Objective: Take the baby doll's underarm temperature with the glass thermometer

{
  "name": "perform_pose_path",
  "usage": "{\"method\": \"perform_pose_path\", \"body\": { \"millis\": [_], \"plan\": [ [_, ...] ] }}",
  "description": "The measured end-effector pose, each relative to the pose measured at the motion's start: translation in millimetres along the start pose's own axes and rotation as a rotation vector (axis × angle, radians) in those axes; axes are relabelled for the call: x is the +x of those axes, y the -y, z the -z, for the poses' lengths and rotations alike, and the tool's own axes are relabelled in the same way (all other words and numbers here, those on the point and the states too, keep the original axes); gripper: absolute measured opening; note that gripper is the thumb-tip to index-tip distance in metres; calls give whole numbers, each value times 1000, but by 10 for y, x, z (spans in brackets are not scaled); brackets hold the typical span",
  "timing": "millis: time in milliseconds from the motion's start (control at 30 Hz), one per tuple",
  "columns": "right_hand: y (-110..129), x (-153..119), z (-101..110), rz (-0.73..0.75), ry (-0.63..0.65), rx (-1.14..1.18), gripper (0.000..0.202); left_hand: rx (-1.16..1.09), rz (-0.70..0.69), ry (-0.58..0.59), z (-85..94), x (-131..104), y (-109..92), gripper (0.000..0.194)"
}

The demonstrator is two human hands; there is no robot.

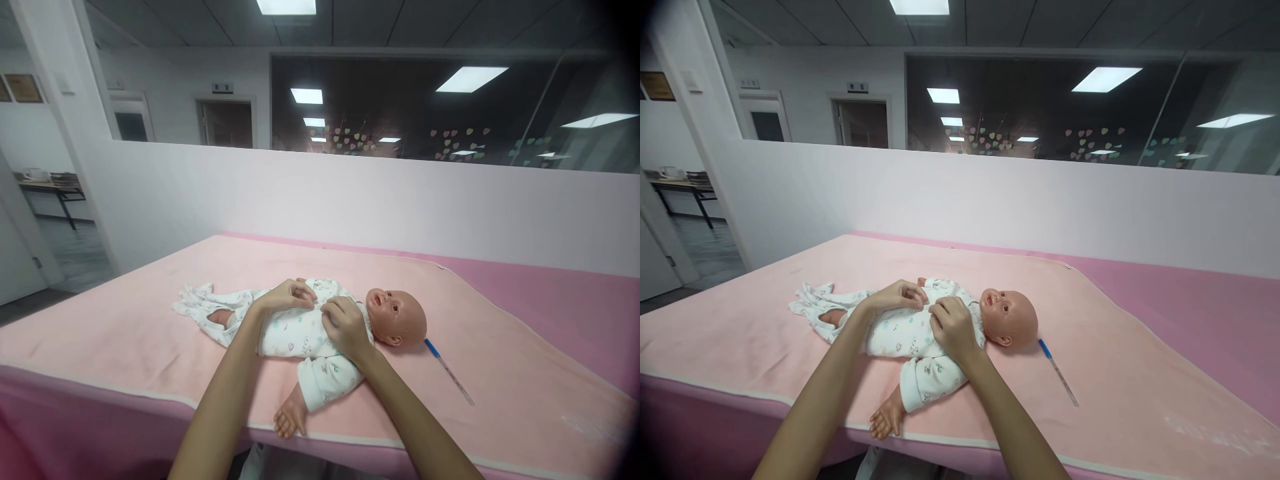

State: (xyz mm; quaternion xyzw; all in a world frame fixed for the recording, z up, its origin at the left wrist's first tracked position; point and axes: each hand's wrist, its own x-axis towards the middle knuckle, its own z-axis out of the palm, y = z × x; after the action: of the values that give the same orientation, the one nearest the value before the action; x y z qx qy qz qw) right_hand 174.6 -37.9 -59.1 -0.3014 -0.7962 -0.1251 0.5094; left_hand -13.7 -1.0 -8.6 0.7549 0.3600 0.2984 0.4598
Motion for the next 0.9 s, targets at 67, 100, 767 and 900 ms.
{"method": "perform_pose_path", "body": {
  "millis": [67,100,767,900],
  "plan": [
    [32,2,10,21,4,-14,18,13,38,28,56,-29,28,29],
    [51,8,11,27,12,-19,19,9,49,44,76,-41,39,29],
    [237,217,-261,-80,246,-57,10,-186,-27,-32,133,-74,149,26],
    [244,189,-290,-130,218,-28,5,-197,2,-50,141,-78,117,32]
  ]
}}
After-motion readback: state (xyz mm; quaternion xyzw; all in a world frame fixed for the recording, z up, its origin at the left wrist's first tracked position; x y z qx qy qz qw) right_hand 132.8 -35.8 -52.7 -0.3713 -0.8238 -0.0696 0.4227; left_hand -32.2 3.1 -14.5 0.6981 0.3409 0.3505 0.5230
